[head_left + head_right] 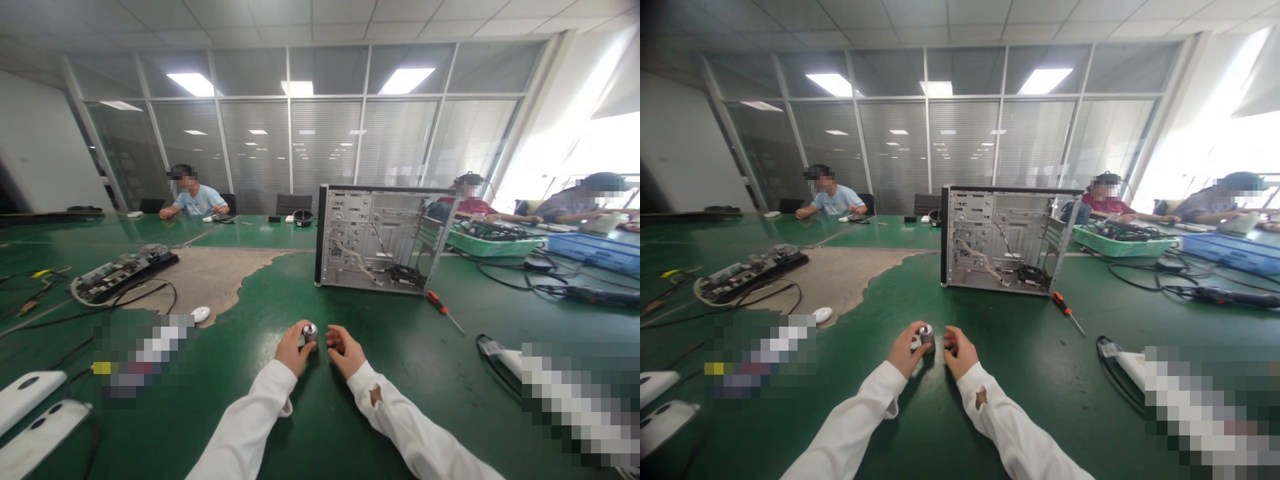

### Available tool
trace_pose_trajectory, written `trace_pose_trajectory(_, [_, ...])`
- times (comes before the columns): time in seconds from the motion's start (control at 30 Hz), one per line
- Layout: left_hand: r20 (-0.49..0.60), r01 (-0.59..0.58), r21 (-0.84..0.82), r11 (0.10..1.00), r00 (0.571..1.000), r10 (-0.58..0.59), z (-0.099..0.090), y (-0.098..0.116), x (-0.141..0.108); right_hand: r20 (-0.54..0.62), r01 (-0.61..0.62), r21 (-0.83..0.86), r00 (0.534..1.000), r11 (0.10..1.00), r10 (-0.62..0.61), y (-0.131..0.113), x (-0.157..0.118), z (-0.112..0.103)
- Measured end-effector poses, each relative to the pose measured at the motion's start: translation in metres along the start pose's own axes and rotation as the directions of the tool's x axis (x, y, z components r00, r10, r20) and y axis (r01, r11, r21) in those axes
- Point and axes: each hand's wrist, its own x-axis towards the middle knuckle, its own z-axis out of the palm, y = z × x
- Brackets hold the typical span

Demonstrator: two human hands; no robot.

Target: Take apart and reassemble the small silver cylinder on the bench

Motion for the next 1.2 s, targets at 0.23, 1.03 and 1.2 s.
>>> trace_pose_trajectory(0.23, [-0.017,0.232,-0.560,0.795,0.957,-0.291,0.008,-0.004,0.005,0.019,0.012,0.004,1.000,1.000,-0.012,0.002,0.000,0.001])
trace_pose_trajectory(1.03, [0.461,0.512,-0.858,-0.035,0.738,-0.493,-0.001,0.004,0.004,0.039,0.312,-0.016,0.949,0.950,-0.311,-0.033,-0.012,-0.004])
trace_pose_trajectory(1.2, [0.532,0.572,-0.820,-0.034,0.738,-0.415,0.002,0.002,0.001,0.023,0.416,-0.074,0.909,0.906,-0.416,-0.038,-0.015,-0.005])
